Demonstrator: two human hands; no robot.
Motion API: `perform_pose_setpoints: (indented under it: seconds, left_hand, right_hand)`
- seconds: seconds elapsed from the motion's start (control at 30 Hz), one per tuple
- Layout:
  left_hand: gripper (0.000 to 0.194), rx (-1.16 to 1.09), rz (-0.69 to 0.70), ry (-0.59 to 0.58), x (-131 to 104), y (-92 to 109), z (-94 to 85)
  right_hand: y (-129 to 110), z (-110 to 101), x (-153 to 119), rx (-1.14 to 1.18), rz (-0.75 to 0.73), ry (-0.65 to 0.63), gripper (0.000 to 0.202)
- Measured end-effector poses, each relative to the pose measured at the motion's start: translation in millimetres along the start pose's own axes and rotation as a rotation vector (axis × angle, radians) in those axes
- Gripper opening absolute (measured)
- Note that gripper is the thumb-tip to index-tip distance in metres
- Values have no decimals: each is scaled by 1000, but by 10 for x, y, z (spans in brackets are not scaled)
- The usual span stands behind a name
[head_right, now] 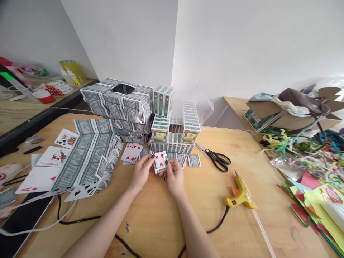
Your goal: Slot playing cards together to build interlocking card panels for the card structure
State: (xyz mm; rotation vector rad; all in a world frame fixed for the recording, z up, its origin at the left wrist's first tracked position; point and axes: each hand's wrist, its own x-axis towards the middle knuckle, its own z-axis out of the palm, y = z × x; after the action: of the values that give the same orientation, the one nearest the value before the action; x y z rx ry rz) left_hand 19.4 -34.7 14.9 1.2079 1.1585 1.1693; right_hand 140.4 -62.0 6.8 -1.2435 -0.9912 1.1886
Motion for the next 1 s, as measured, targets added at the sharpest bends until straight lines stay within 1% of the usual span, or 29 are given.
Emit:
perform_pose_setpoints:
  seconds: [0.07, 0.1, 0.23, 0.33, 0.5, 0.6, 0.67, 0.83, 1.0]
  left_hand:
    - [25, 55, -6, -16, 6, -34, 4]
    - [24, 88, 5, -8, 6, -46, 7]
    - [20, 191, 47, 91, -18, -50, 31]
    - [19, 206, 36, 120, -45, -39, 47]
    - [20, 232, 18, 113, -54, -34, 20]
    - [22, 266, 50, 96, -54, -24, 1]
    - [24, 307, 80, 84, -61, -14, 1]
    - [23, 390, 145, 41, -86, 8, 12]
    - [20, 384, 140, 2, -94, -18, 5]
  right_hand:
    - [9, 4, 1, 3, 2, 19, 29]
    - [14, 14, -4, 7, 5, 8, 28]
    - [17, 94, -47, 62, 39, -96, 30]
    - [12, 151, -77, 122, 93, -134, 32]
    - [11, 182, -99, 224, 190, -192, 30]
    - [15, 187, -109, 244, 195, -212, 28]
    - [26, 188, -114, 245, 182, -199, 25]
    - [62, 179, -103, 273, 178, -117, 22]
    - [55, 172, -94, 325, 184, -93, 16]
